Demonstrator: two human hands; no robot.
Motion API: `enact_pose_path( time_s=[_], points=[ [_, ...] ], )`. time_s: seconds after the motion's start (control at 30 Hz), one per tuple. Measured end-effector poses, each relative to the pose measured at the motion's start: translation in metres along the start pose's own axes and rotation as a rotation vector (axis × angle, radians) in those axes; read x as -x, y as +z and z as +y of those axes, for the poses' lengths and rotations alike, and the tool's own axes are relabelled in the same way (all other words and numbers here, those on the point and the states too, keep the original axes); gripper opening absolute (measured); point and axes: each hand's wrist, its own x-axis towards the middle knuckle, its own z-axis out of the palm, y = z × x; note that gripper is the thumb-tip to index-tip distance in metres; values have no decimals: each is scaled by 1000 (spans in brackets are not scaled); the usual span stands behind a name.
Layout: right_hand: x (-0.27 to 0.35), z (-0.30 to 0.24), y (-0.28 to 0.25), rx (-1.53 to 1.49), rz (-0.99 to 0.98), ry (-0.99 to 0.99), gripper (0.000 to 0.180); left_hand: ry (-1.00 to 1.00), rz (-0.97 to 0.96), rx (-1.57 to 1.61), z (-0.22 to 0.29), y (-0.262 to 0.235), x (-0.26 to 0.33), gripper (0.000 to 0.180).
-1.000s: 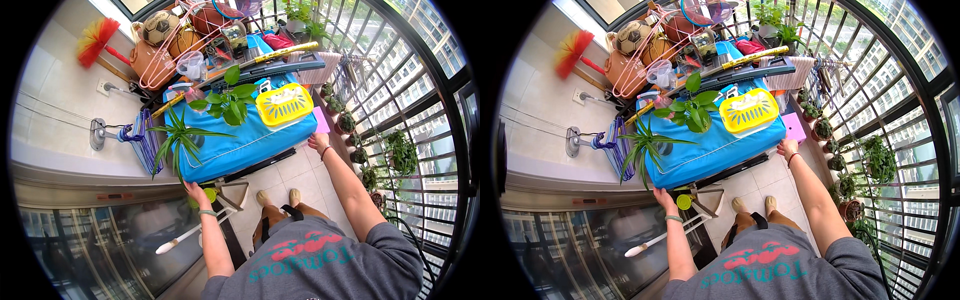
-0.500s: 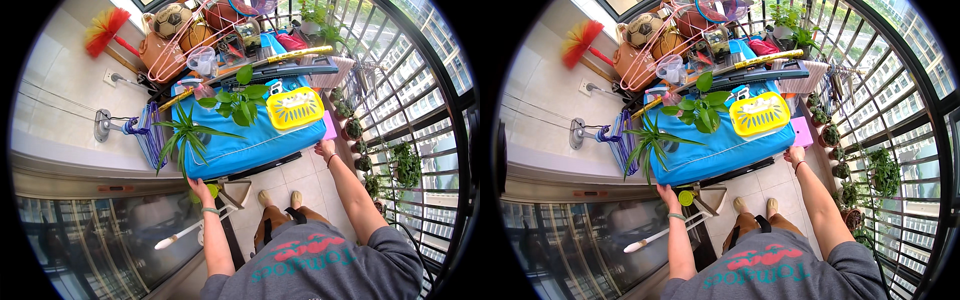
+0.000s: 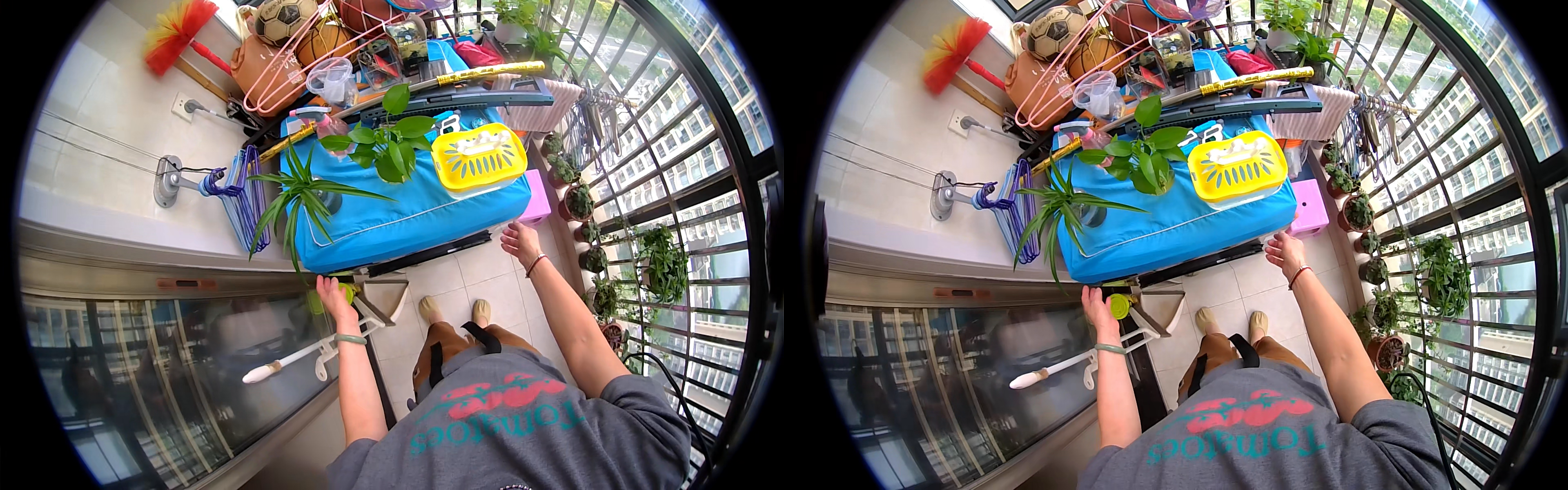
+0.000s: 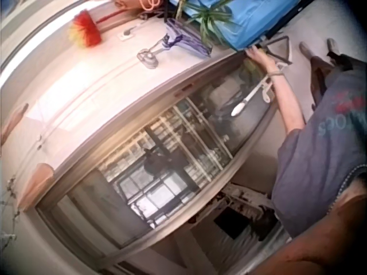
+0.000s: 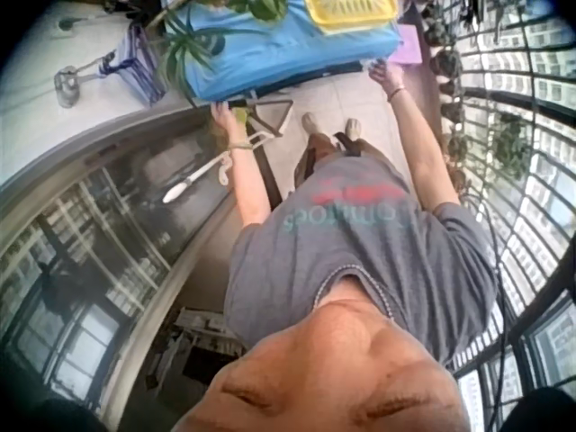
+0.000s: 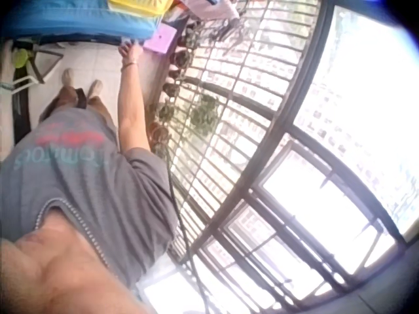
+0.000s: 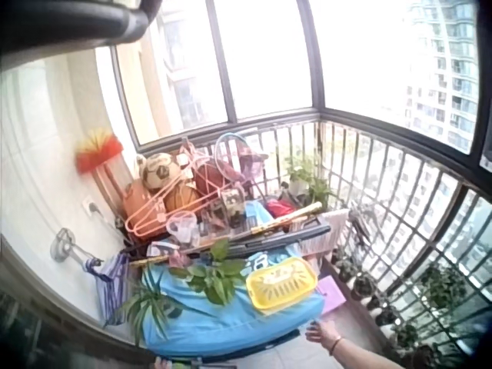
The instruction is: The person removes wet clothes from a washing machine on a balcony and hangs them on a drying rack. They handle a yellow t-shirt, a beige bra, and a dark blue garment, placing each on a hanger and arranging them on the rack.
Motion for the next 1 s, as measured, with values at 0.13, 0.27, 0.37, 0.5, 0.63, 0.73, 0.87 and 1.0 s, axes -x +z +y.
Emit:
enact_pose_path(
  time_s=[0.13, 0.27, 0.37, 0.5, 0.63, 0.73, 0.87, 1.0],
  points=[
    [28, 13, -11, -113, -172, 63, 39, -162, -199, 159, -22, 4, 50, 48],
    [52, 39, -23, -245, -285, 180, 39, -364, -362, 286, -44, 21, 113, 35],
    [74, 60, -30, -252, -375, 271, 38, -485, -460, 369, -65, 29, 158, 25],
    [99, 77, -35, -204, -459, 370, 35, -586, -551, 454, -79, 33, 207, 20],
    [115, 83, -38, -187, -502, 395, 32, -639, -510, 509, -83, 29, 229, 23],
    [123, 83, -38, -225, -516, 395, 31, -630, -491, 522, -80, 25, 234, 23],
    [136, 84, -32, -272, -536, 350, 31, -584, -525, 483, -71, 28, 237, 20],
    [160, 86, -24, -292, -536, 302, 34, -579, -602, 470, -61, 28, 247, 21]
  ],
)
